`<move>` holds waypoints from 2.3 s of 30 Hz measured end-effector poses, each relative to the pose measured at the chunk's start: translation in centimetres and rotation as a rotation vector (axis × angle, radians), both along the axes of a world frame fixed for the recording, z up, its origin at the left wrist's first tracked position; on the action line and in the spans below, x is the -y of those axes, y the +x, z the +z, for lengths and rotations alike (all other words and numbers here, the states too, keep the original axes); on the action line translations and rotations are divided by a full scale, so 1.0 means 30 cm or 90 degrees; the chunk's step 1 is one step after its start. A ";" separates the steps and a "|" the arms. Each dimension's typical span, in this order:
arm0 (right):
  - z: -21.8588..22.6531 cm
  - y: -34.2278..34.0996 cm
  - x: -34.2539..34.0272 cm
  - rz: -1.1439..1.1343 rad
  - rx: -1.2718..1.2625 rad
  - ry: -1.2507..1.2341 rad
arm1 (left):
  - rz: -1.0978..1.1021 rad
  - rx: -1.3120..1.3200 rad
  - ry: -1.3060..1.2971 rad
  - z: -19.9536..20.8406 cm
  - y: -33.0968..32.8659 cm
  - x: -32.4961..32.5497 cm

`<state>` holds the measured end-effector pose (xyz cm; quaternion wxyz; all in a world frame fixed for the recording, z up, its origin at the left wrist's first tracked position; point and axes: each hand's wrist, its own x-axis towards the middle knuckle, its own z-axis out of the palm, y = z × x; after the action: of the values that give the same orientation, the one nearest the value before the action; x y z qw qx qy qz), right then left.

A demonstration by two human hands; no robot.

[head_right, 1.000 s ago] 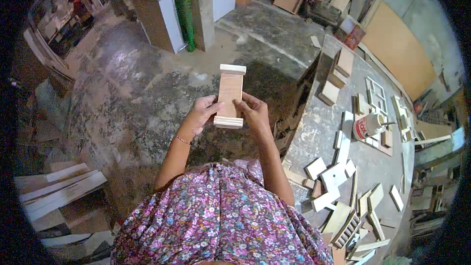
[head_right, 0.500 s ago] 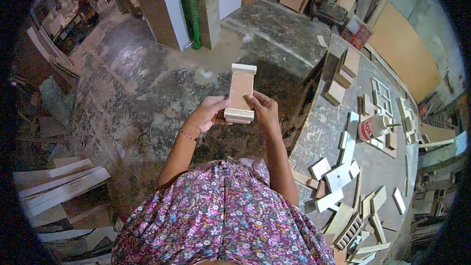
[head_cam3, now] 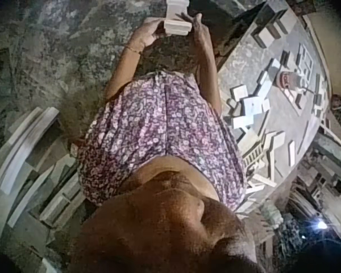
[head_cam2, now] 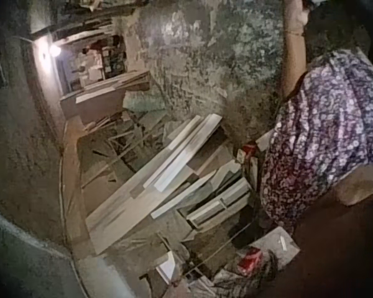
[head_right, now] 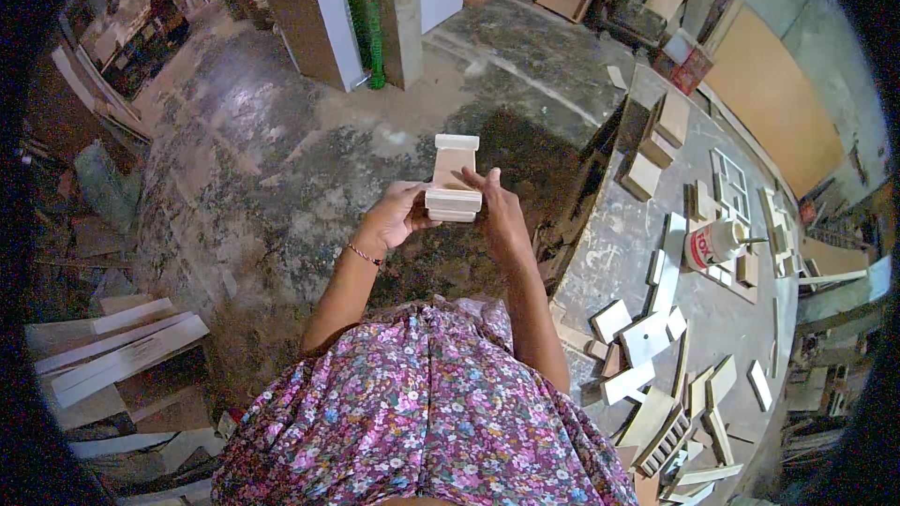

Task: The person applies glue to small wooden pieces using a brush and assembles them into small box-like structures. They repeatedly dip the brush into a glue container, apply adhesive to the edges of the wood, and press the pieces together to form a frame. The person then places a larger wooden panel into the frame to complete the box.

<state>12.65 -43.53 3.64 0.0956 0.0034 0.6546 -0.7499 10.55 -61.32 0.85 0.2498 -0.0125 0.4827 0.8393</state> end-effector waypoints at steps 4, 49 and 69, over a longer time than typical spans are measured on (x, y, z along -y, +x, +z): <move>-0.001 0.002 0.009 -0.001 -0.006 0.008 | 0.025 0.010 -0.024 0.013 0.009 -0.015; -0.030 -0.019 -0.027 0.123 -0.037 -0.070 | 0.224 -0.171 -0.110 0.059 0.010 -0.041; -0.034 0.027 0.117 -0.078 -0.294 0.501 | 0.244 -0.148 -0.061 0.068 0.028 -0.056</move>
<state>13.45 -47.04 2.61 -0.1057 -0.0890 0.8925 -0.4294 11.40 -59.63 2.90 0.0274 -0.0193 0.5361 0.8435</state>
